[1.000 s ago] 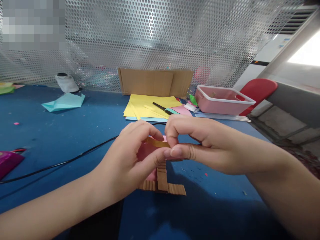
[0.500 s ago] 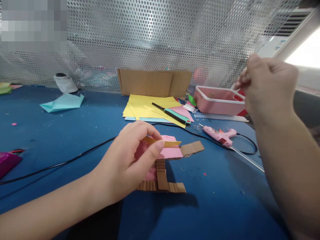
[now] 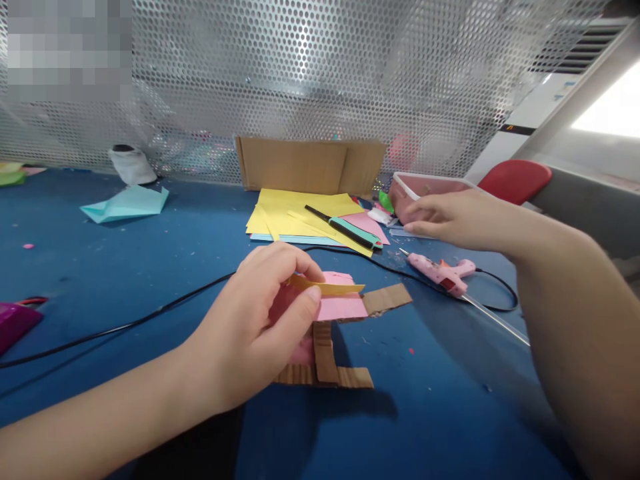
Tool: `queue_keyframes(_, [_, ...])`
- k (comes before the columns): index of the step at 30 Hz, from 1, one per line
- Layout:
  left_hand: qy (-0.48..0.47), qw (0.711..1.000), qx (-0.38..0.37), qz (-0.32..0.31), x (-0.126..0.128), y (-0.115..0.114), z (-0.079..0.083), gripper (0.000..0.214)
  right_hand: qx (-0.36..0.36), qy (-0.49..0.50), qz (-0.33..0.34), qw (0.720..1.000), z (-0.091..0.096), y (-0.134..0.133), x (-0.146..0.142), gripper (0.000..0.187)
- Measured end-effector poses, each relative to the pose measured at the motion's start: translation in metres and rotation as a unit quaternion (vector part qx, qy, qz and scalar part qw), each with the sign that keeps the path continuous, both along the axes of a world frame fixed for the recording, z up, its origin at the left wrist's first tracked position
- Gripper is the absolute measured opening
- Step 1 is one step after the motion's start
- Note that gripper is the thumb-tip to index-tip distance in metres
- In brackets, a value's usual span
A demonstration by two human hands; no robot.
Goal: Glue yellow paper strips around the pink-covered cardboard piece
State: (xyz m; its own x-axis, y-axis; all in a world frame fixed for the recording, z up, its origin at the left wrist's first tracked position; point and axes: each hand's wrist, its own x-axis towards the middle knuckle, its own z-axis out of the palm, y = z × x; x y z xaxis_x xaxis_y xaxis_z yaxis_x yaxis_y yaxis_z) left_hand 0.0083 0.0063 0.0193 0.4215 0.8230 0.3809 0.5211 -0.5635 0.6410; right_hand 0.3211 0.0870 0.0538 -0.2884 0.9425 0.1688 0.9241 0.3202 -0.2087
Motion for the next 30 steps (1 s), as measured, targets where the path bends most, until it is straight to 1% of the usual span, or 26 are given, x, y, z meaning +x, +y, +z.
queue_keyframes(1, [0.001, 1.0, 0.0, -0.001, 0.0, 0.0, 0.0, 0.013, -0.002, -0.015, -0.002, 1.0, 0.004, -0.007, -0.012, 0.035])
queue_keyframes(2, [0.002, 1.0, -0.001, -0.002, 0.0, 0.0, 0.0, 0.013, -0.004, -0.025, 0.018, 1.0, 0.008, -0.014, -0.024, 0.036])
queue_keyframes(6, [-0.001, 1.0, 0.002, -0.003, -0.001, -0.002, 0.0, 0.012, 0.045, -0.005, 0.146, 0.988, 0.016, -0.042, -0.065, 0.028])
queue_keyframes(8, [-0.001, 1.0, 0.003, 0.0, -0.001, -0.002, 0.0, 0.012, 0.041, 0.026, 0.187, 0.981, 0.018, -0.051, -0.078, 0.023])
queue_keyframes(10, [0.001, 1.0, 0.005, -0.003, -0.001, -0.003, 0.0, 0.013, 0.016, 0.078, 0.212, 0.974, 0.02, -0.058, -0.088, 0.02])
queue_keyframes(12, [0.002, 1.0, 0.011, -0.009, 0.0, -0.003, 0.001, 0.013, -0.023, 0.123, 0.224, 0.967, 0.022, -0.065, -0.096, 0.019])
queue_keyframes(14, [0.003, 1.0, 0.016, -0.016, 0.0, -0.004, 0.002, 0.014, -0.049, 0.135, 0.231, 0.962, 0.023, -0.07, -0.102, 0.019])
queue_keyframes(17, [0.006, 1.0, 0.014, -0.019, 0.0, -0.004, 0.003, 0.013, -0.035, 0.119, 0.235, 0.964, 0.021, -0.075, -0.109, 0.016])
queue_keyframes(19, [0.003, 1.0, 0.017, -0.02, 0.0, -0.005, 0.003, 0.013, -0.028, 0.114, 0.225, 0.967, 0.02, -0.076, -0.11, 0.014])
queue_keyframes(22, [0.002, 0.999, 0.027, -0.023, 0.0, -0.005, 0.003, 0.012, -0.043, 0.11, 0.216, 0.969, 0.021, -0.075, -0.107, 0.014])
queue_keyframes(26, [0.01, 0.999, 0.033, -0.022, 0.001, -0.005, 0.003, 0.012, -0.082, 0.101, 0.211, 0.969, 0.026, -0.074, -0.1, 0.014])
queue_keyframes(30, [0.013, 0.999, 0.036, -0.017, 0.001, -0.005, 0.001, 0.013, -0.09, 0.071, 0.208, 0.971, 0.025, -0.071, -0.098, 0.012])
